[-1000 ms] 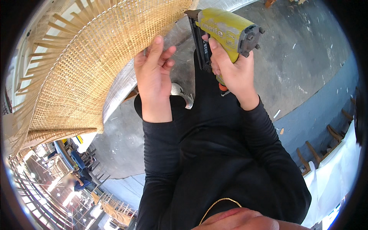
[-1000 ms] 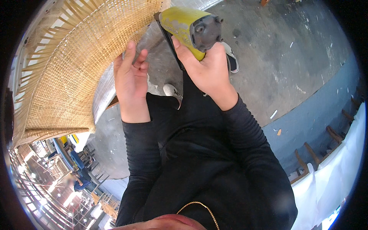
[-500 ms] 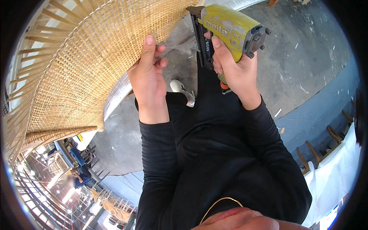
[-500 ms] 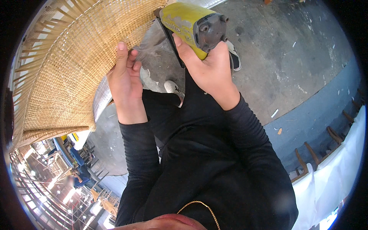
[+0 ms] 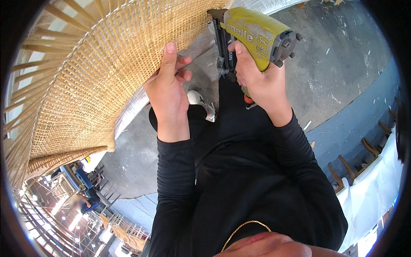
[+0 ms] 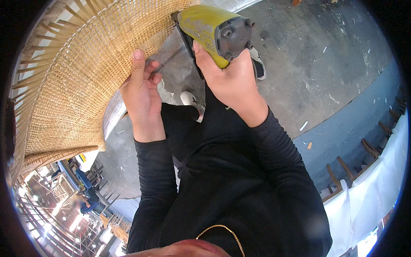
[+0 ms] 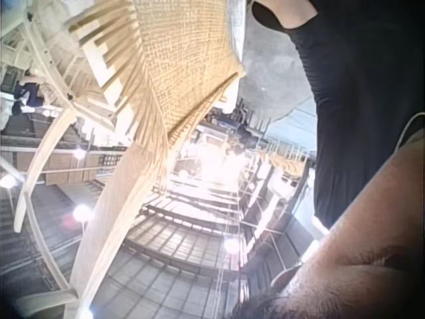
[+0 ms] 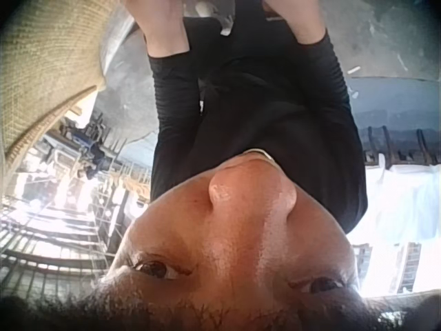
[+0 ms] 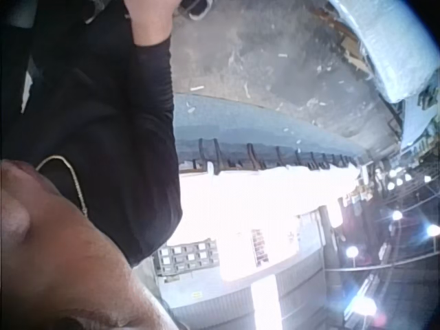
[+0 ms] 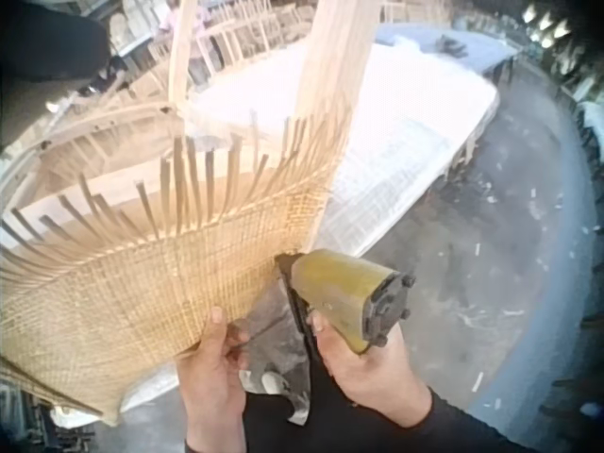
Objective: The person uses a pneumatic staple gun to attach woven cane webbing to the underside of a wooden chair frame. They pull the webbing taut, staple it along the frame's edge, and use a screwdriver to adjust the material. The chair is flipped to work on different sides.
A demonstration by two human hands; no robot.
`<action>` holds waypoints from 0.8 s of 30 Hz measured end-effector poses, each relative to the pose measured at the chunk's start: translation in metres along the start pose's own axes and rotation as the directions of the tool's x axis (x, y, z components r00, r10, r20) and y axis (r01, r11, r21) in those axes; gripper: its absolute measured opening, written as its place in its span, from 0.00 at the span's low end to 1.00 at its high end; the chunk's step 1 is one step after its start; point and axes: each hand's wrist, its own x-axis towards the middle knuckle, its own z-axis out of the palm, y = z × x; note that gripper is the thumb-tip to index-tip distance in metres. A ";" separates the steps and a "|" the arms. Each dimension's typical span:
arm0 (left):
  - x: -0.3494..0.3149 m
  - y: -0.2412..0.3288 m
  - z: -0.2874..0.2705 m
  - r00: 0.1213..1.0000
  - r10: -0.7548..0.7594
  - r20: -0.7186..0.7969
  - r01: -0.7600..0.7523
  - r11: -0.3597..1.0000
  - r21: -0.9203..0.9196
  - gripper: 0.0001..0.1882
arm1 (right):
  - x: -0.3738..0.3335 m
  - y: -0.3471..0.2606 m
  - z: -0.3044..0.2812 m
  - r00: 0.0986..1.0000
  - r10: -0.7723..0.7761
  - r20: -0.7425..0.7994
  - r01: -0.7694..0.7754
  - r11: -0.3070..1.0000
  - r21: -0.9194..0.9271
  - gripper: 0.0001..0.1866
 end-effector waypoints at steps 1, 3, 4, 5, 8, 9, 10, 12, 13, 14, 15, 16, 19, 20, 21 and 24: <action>0.001 0.000 0.000 1.000 0.002 0.005 -0.002 1.000 -0.004 0.11 | 0.001 -0.002 -0.001 1.000 -0.010 0.009 0.010 1.000 -0.019 0.09; 0.003 -0.001 -0.001 1.000 0.008 0.015 -0.007 1.000 -0.012 0.11 | 0.002 -0.003 -0.003 1.000 0.006 0.030 -0.005 0.999 -0.040 0.09; 0.002 -0.002 -0.002 1.000 0.004 0.000 -0.004 1.000 -0.003 0.11 | 0.003 -0.001 -0.005 0.999 0.033 0.043 -0.031 0.999 -0.042 0.10; 0.002 -0.003 -0.004 1.000 0.001 -0.015 -0.001 1.000 0.005 0.11 | 0.002 -0.001 -0.005 0.998 0.040 0.042 -0.039 0.999 -0.033 0.10; 0.004 -0.002 0.000 0.999 0.035 -0.008 -0.035 0.999 0.004 0.11 | 0.002 -0.007 -0.004 0.999 0.026 0.027 -0.027 1.000 0.015 0.11; 0.004 -0.003 -0.001 0.999 0.046 -0.004 -0.046 0.999 0.004 0.11 | 0.000 -0.008 -0.003 0.999 0.024 0.025 -0.024 0.999 0.031 0.11; 0.004 -0.003 -0.002 0.999 0.051 0.001 -0.051 0.999 -0.003 0.12 | -0.001 -0.010 -0.003 0.999 0.026 0.031 -0.027 0.999 0.041 0.11; 0.005 -0.004 -0.002 0.998 0.058 0.016 -0.058 0.998 -0.018 0.12 | -0.002 -0.011 -0.001 0.999 0.035 0.041 -0.037 0.998 0.047 0.12; 0.004 -0.003 -0.002 0.999 0.048 0.022 -0.047 0.999 -0.005 0.11 | -0.002 -0.010 0.000 0.998 0.042 0.044 -0.044 0.998 0.043 0.12; 0.003 -0.002 -0.003 0.999 0.037 0.028 -0.037 0.999 0.008 0.11 | -0.003 -0.009 0.001 0.998 0.039 0.046 -0.041 0.999 0.036 0.12; 0.003 -0.002 -0.004 0.999 0.024 0.034 -0.025 1.000 0.019 0.11 | -0.003 -0.007 0.001 0.998 0.037 0.047 -0.038 0.999 0.026 0.12; 0.003 -0.002 -0.003 0.999 0.020 0.029 -0.021 1.000 0.018 0.11 | -0.004 -0.006 0.001 0.999 0.025 0.047 -0.026 1.000 0.013 0.12; 0.001 -0.003 -0.002 0.999 0.031 0.016 -0.031 1.000 0.001 0.11 | -0.006 -0.004 0.002 0.999 0.006 0.041 -0.006 1.000 -0.002 0.12; 0.001 -0.003 -0.001 0.999 0.051 0.015 -0.050 0.999 -0.016 0.11 | -0.006 -0.004 0.003 0.999 0.013 0.037 -0.013 1.000 -0.007 0.12; 0.001 -0.004 -0.001 0.998 0.068 0.014 -0.068 0.997 -0.033 0.12 | -0.007 -0.003 0.003 0.999 0.020 0.034 -0.019 1.000 -0.012 0.12; -0.001 -0.003 0.001 0.999 0.048 -0.002 -0.048 0.999 -0.013 0.12 | -0.006 -0.006 0.004 0.998 0.060 0.022 -0.059 0.998 -0.028 0.12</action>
